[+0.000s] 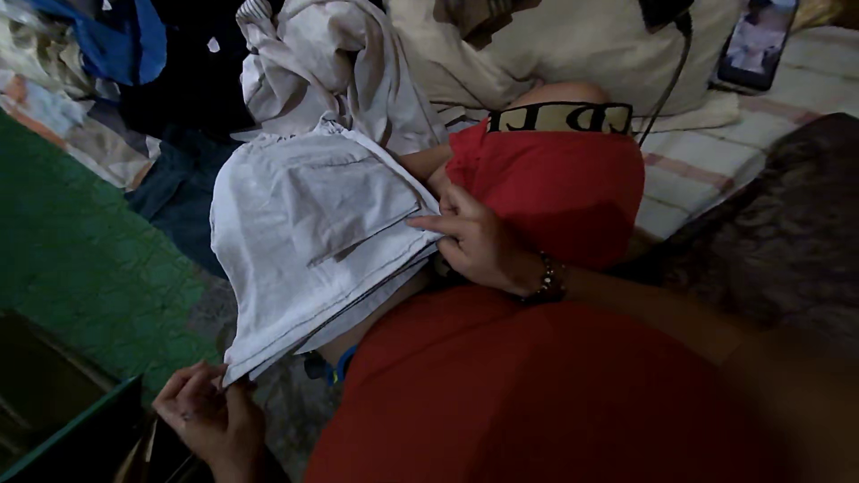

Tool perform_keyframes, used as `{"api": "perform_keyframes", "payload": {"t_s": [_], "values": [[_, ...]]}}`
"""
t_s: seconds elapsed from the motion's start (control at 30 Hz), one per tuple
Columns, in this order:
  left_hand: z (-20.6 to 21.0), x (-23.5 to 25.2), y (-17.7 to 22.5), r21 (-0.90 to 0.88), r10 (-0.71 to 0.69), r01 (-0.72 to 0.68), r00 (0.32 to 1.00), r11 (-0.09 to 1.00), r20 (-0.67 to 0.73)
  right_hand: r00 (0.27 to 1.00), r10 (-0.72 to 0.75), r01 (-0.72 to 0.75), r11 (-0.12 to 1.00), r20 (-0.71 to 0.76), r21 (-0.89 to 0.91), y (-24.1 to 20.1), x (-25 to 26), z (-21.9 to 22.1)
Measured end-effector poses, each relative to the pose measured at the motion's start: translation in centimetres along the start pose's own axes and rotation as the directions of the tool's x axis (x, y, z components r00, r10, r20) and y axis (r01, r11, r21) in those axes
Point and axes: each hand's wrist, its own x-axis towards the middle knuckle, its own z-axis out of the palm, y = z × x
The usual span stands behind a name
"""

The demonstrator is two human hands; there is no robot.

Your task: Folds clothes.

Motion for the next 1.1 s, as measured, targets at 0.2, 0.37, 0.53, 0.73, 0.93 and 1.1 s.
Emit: {"api": "perform_keyframes", "payload": {"t_s": [0.2, 0.37, 0.53, 0.73, 0.93, 1.1], "values": [[2.1, -0.9, 1.7, -0.252, -0.342, 0.320, 0.939, 0.913, -0.048, 0.964, 0.107, -0.100, 0.994, 0.244, -0.041, 0.5, 0.7, -0.8], [3.5, 0.1, 3.3, -0.415, -0.622, 0.572, 0.782, 0.707, 0.017, 0.942, -0.011, 0.023, 0.999, 0.336, -0.033, 1.1, 0.6, -0.6], [-0.1, -0.2, 2.3, -0.397, -0.251, 0.235, 0.968, 0.887, 0.012, 0.973, -0.200, 0.198, 0.980, 0.114, 0.029, 1.5, 0.0, -0.9], [-1.0, -1.1, 0.5, -0.381, -0.217, 0.267, 0.961, 0.885, 0.171, 0.923, -0.307, 0.358, 0.905, 0.230, -0.228, 1.8, -0.8, -0.6], [-1.3, -1.3, -1.7, 0.168, -0.077, 0.019, 0.933, 0.986, 0.350, 0.795, -0.067, 0.380, 0.830, 0.603, -0.409, 1.3, -0.1, 0.0], [-3.8, 2.1, -1.5, 0.145, -0.322, 0.292, 0.767, 0.945, 0.556, 0.543, 0.205, 0.278, 0.871, 0.814, -0.405, -0.3, 2.1, -1.2]]}}
